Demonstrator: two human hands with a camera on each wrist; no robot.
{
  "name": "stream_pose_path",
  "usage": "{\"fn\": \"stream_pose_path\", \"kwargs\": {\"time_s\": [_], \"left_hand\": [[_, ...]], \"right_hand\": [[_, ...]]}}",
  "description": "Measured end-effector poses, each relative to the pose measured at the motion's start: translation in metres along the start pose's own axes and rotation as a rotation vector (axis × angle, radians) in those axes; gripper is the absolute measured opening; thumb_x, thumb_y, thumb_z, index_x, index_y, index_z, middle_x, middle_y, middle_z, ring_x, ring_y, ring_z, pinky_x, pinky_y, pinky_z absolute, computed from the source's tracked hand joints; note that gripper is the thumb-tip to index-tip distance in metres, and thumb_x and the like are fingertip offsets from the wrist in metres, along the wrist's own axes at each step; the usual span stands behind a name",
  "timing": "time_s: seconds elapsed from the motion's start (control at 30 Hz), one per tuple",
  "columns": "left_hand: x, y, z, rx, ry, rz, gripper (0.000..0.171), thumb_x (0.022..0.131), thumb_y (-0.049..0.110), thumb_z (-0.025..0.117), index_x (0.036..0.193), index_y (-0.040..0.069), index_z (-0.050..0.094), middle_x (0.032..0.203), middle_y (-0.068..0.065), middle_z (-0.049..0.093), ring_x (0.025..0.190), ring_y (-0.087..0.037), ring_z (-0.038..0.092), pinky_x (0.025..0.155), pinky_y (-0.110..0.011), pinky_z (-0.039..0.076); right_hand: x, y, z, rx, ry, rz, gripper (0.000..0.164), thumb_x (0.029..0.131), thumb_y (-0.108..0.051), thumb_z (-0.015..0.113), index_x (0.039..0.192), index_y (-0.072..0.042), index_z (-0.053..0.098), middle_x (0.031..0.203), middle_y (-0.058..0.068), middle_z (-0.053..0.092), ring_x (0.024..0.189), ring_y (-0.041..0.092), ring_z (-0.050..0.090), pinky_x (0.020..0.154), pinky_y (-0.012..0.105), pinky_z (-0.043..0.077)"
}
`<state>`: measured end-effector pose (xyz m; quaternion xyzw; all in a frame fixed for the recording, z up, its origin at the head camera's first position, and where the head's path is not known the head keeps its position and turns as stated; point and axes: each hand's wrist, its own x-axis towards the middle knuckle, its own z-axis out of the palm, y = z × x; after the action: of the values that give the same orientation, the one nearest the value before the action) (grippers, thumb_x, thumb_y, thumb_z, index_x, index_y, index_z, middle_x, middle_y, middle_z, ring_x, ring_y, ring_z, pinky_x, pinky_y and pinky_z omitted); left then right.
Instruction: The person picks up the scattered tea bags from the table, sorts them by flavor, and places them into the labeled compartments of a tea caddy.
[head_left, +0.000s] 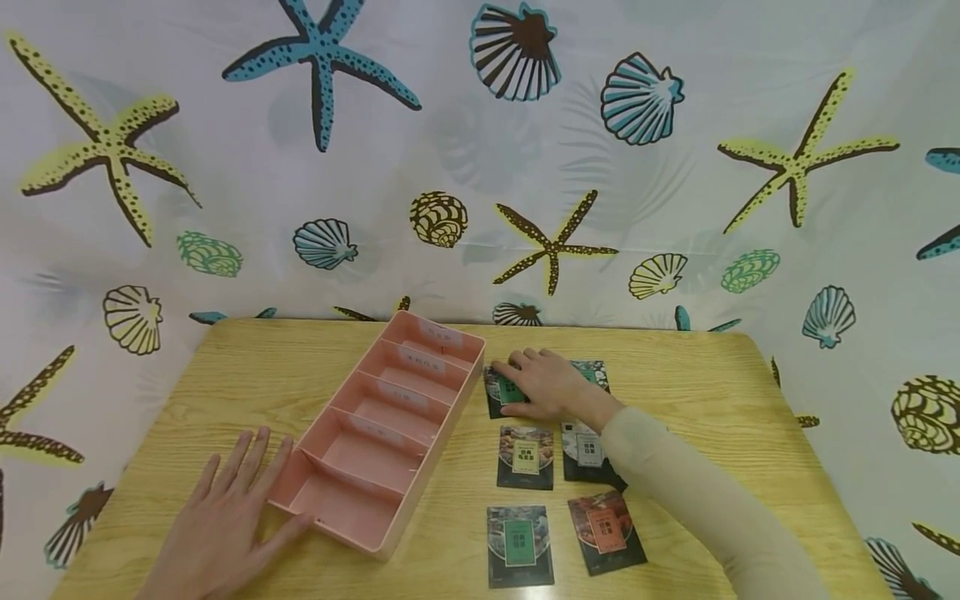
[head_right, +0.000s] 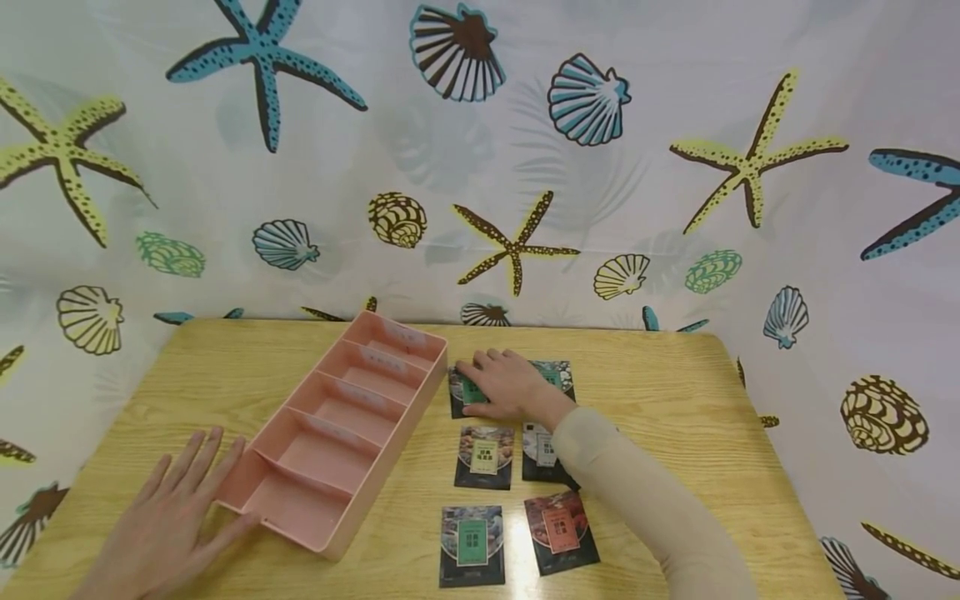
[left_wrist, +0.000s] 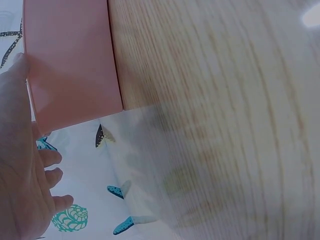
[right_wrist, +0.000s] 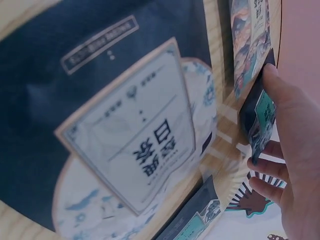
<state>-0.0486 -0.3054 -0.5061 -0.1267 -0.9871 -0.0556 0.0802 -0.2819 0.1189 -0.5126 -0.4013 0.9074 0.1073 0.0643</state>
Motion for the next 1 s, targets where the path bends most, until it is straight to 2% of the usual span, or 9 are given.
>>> {"fn": "stream_pose_path", "kwargs": {"time_s": [0.1, 0.23, 0.4, 0.57, 0.7, 0.83, 1.0], "left_hand": [[0.0, 0.001, -0.001, -0.001, 0.0, -0.003, 0.099, 0.096, 0.064, 0.064, 0.171, 0.017, 0.02, 0.175, -0.023, 0.022, 0.169, -0.034, 0.002, 0.127, -0.026, -0.03], [0.001, 0.0, -0.001, 0.007, 0.008, -0.001, 0.098, 0.096, 0.065, 0.064, 0.17, 0.016, 0.023, 0.175, -0.023, 0.025, 0.168, -0.021, -0.012, 0.126, -0.024, -0.03], [0.002, -0.001, 0.001, 0.015, 0.016, 0.004, 0.098, 0.095, 0.065, 0.065, 0.169, 0.015, 0.025, 0.174, -0.023, 0.026, 0.166, -0.014, -0.016, 0.125, -0.023, -0.03], [0.002, -0.002, 0.002, 0.017, 0.032, 0.009, 0.099, 0.094, 0.066, 0.066, 0.169, 0.015, 0.027, 0.172, -0.024, 0.03, 0.168, -0.018, -0.011, 0.127, -0.025, -0.028], [0.003, -0.002, 0.001, 0.01, 0.023, 0.002, 0.1, 0.093, 0.066, 0.066, 0.17, 0.016, 0.025, 0.172, -0.025, 0.03, 0.169, -0.027, -0.003, 0.126, -0.024, -0.029], [0.003, -0.001, 0.001, 0.003, 0.006, -0.006, 0.101, 0.094, 0.066, 0.066, 0.17, 0.017, 0.023, 0.172, -0.025, 0.03, 0.168, -0.034, 0.008, 0.125, -0.024, -0.03], [0.002, -0.001, 0.001, 0.003, 0.007, -0.004, 0.101, 0.094, 0.066, 0.066, 0.17, 0.016, 0.022, 0.172, -0.026, 0.03, 0.167, -0.037, 0.014, 0.125, -0.023, -0.03]], "right_hand": [[-0.001, 0.0, -0.002, -0.015, 0.023, -0.001, 0.084, 0.102, -0.071, 0.048, 0.168, -0.021, 0.03, 0.153, 0.01, 0.054, 0.135, 0.027, 0.058, 0.115, 0.048, 0.051], [-0.002, 0.001, -0.004, -0.038, 0.056, -0.007, 0.083, 0.102, -0.07, 0.05, 0.166, -0.02, 0.034, 0.144, 0.01, 0.058, 0.124, 0.026, 0.062, 0.106, 0.045, 0.056], [-0.001, 0.003, -0.005, -0.103, 0.083, -0.01, 0.084, 0.101, -0.071, 0.051, 0.165, -0.019, 0.036, 0.139, 0.008, 0.059, 0.12, 0.023, 0.062, 0.097, 0.04, 0.059], [-0.001, 0.004, -0.006, -0.148, 0.116, -0.021, 0.084, 0.099, -0.071, 0.055, 0.162, -0.018, 0.041, 0.136, 0.008, 0.061, 0.119, 0.023, 0.064, 0.094, 0.039, 0.061], [-0.004, 0.004, -0.006, -0.164, 0.143, -0.038, 0.082, 0.098, -0.07, 0.057, 0.16, -0.018, 0.045, 0.134, 0.007, 0.063, 0.116, 0.023, 0.066, 0.093, 0.039, 0.061], [-0.007, 0.004, -0.007, -0.168, 0.17, -0.047, 0.077, 0.099, -0.067, 0.059, 0.158, -0.018, 0.047, 0.131, 0.007, 0.064, 0.113, 0.022, 0.066, 0.09, 0.038, 0.061], [-0.011, 0.001, -0.009, -0.185, 0.194, -0.053, 0.068, 0.102, -0.06, 0.06, 0.156, -0.019, 0.05, 0.126, 0.005, 0.065, 0.109, 0.021, 0.066, 0.087, 0.036, 0.061]]}}
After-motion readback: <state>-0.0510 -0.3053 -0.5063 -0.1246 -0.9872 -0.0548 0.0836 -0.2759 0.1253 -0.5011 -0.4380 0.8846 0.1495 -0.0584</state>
